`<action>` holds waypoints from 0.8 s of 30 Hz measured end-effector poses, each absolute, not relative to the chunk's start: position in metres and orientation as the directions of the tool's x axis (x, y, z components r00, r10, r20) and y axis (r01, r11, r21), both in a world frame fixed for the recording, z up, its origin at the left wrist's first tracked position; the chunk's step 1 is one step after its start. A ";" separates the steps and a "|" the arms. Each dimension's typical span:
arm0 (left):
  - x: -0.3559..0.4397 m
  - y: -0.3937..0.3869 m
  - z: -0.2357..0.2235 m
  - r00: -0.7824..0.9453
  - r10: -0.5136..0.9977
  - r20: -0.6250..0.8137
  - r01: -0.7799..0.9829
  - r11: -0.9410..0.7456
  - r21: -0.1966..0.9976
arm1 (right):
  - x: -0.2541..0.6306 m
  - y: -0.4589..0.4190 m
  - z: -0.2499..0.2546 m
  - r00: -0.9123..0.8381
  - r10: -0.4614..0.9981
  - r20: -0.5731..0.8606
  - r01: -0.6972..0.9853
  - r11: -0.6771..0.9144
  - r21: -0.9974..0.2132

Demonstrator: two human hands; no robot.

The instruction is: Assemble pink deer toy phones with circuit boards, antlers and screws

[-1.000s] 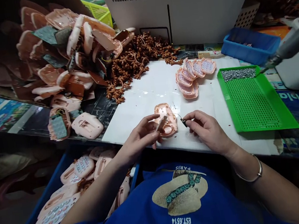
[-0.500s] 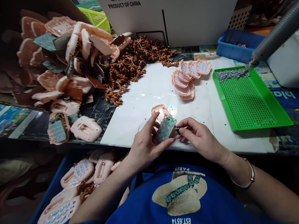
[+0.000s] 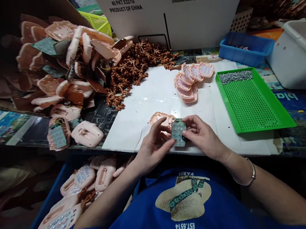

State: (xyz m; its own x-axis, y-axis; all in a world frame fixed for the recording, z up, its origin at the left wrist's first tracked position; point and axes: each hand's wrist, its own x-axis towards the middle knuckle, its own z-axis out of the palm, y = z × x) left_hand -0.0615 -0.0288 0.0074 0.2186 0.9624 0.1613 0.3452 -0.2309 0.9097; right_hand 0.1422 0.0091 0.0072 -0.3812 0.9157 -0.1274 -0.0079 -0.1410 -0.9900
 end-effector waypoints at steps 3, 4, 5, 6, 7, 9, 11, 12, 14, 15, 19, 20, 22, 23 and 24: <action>-0.083 -0.012 0.006 0.093 0.935 0.342 0.515 -0.339 0.787 | 0.149 0.015 0.009 -0.343 0.924 -0.170 -0.062 -0.203 -0.977; -0.092 -0.004 0.006 0.088 0.904 0.419 0.597 -0.384 0.704 | 0.151 0.017 0.010 -0.329 0.925 -0.191 -0.075 -0.227 -0.971; -0.101 0.003 0.007 0.160 0.890 0.428 0.650 -0.421 0.632 | 0.153 0.018 0.011 -0.319 0.924 -0.212 -0.086 -0.251 -0.964; -0.109 0.011 0.008 0.277 0.883 0.380 0.659 -0.462 0.593 | 0.156 0.020 0.012 -0.314 0.921 -0.232 -0.094 -0.273 -0.957; -0.116 0.017 0.010 0.384 0.872 0.303 0.648 -0.489 0.583 | 0.157 0.021 0.012 -0.309 0.918 -0.248 -0.099 -0.291 -0.952; -0.125 0.027 0.015 0.523 0.834 0.174 0.621 -0.513 0.592 | 0.159 0.023 0.013 -0.297 0.917 -0.267 -0.097 -0.307 -0.947; -0.127 0.034 0.020 0.575 0.809 0.124 0.604 -0.522 0.602 | 0.159 0.024 0.013 -0.290 0.917 -0.276 -0.092 -0.314 -0.945; -0.126 0.036 0.022 0.585 0.802 0.121 0.601 -0.528 0.600 | 0.159 0.024 0.013 -0.289 0.916 -0.279 -0.093 -0.317 -0.944; -0.121 0.038 0.024 0.603 0.788 0.122 0.593 -0.545 0.593 | 0.158 0.025 0.013 -0.287 0.915 -0.282 -0.102 -0.322 -0.941; -0.118 0.039 0.024 0.609 0.783 0.126 0.589 -0.553 0.590 | 0.158 0.025 0.014 -0.285 0.917 -0.279 -0.104 -0.319 -0.942; -0.103 0.036 0.020 0.608 0.773 0.182 0.571 -0.585 0.576 | 0.160 0.024 0.012 -0.269 0.947 -0.178 -0.039 -0.196 -0.980; -0.099 0.034 0.019 0.603 0.773 0.196 0.571 -0.590 0.571 | 0.160 0.024 0.010 -0.261 0.957 -0.130 0.009 -0.133 -0.991; -0.093 0.031 0.015 0.593 0.776 0.216 0.568 -0.593 0.571 | 0.162 0.023 0.007 -0.249 0.968 -0.040 0.153 -0.002 -0.988; -0.090 0.029 0.014 0.589 0.777 0.222 0.563 -0.592 0.577 | 0.163 0.022 0.006 -0.242 0.970 0.001 0.237 0.061 -0.970; -0.087 0.027 0.014 0.585 0.779 0.225 0.557 -0.588 0.587 | 0.163 0.021 0.004 -0.238 0.970 0.045 0.317 0.121 -0.941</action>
